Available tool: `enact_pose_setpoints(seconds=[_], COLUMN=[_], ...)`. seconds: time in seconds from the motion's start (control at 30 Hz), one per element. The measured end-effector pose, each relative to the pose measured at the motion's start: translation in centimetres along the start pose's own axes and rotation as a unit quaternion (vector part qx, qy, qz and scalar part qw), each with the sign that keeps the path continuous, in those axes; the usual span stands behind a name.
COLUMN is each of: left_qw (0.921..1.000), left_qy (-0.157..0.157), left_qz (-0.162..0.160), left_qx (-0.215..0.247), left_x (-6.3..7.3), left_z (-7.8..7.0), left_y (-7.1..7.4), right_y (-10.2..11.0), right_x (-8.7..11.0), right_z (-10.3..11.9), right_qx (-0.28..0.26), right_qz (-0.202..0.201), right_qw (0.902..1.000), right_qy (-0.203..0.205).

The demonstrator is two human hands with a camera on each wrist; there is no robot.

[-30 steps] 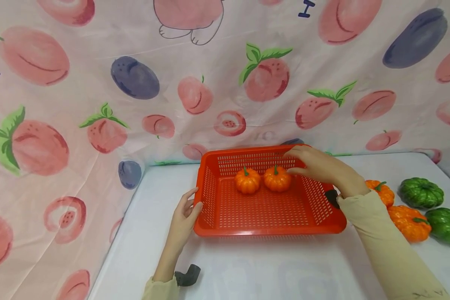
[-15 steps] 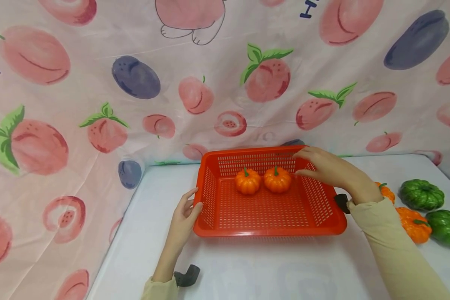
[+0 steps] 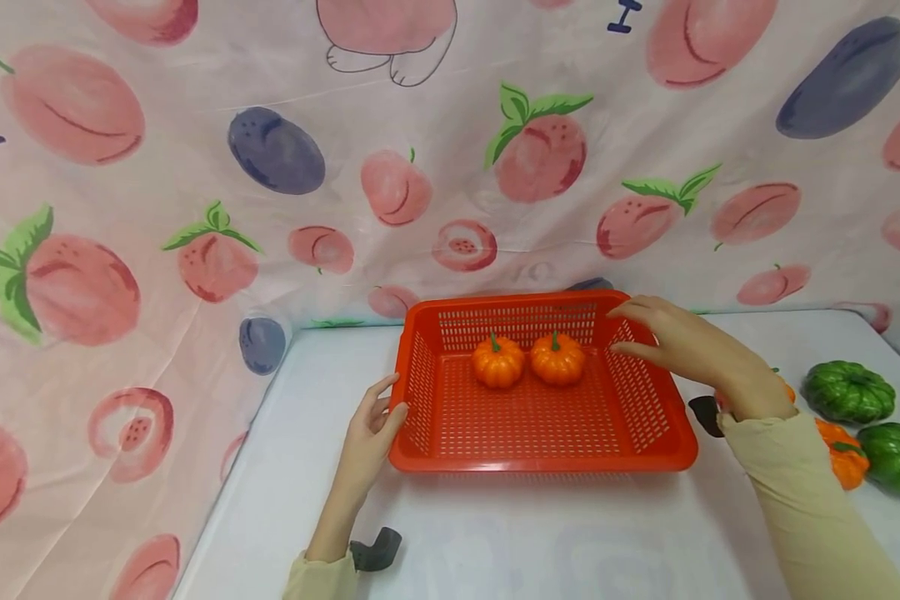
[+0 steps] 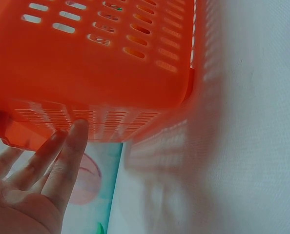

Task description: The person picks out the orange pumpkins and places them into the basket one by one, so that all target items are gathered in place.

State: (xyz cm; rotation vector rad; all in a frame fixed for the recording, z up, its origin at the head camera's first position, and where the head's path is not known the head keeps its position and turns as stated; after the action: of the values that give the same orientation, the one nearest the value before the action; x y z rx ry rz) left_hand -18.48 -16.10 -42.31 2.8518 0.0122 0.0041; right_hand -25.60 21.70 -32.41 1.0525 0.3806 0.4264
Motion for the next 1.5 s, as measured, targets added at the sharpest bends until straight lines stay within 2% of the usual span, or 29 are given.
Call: enact_pose_setpoints(seconds=[0.4,0.77,1.03,1.2,1.5], left_qw=[1.0,1.0,0.9999,1.0,0.9999], left_qy=[0.0,0.002,-0.007,-0.002,-0.007], left_qz=[0.001,-0.001,-0.005,-0.007,-0.009], left_qx=[-0.002,-0.002,-0.007,-0.006,-0.011], left_x=[0.0,0.0,-0.1,-0.1,-0.1], left_z=[0.0,0.0,-0.1,0.0,-0.1], left_y=[0.0,0.0,0.0,0.0,0.0], right_y=[0.0,0.3,0.3,0.1,0.3], right_x=[1.4,2.8,3.6,4.0,4.8], right_z=[-1.7,-2.8,-3.8,-4.6,-5.2], right_qx=[0.003,0.002,-0.002,0.006,0.011], right_qz=[0.011,-0.002,-0.002,-0.001,-0.031], right_qw=[0.9977,0.9977,0.9962,0.9953,0.9967], right_qy=[-0.066,-0.068,-0.088,-0.096,-0.074])
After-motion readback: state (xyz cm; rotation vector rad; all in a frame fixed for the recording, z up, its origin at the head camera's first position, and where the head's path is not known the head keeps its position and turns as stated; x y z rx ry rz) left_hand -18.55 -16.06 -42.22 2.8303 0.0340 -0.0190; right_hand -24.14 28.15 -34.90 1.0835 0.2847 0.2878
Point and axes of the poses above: each hand's wrist, its own x-axis away from the middle knuckle, its own y-axis out of the back of the hand, z = x × y, the point moved 7 cm from there along -x, towards the middle knuckle, and after that the axes turned 5 degrees about -x, right-handed, at the moved point
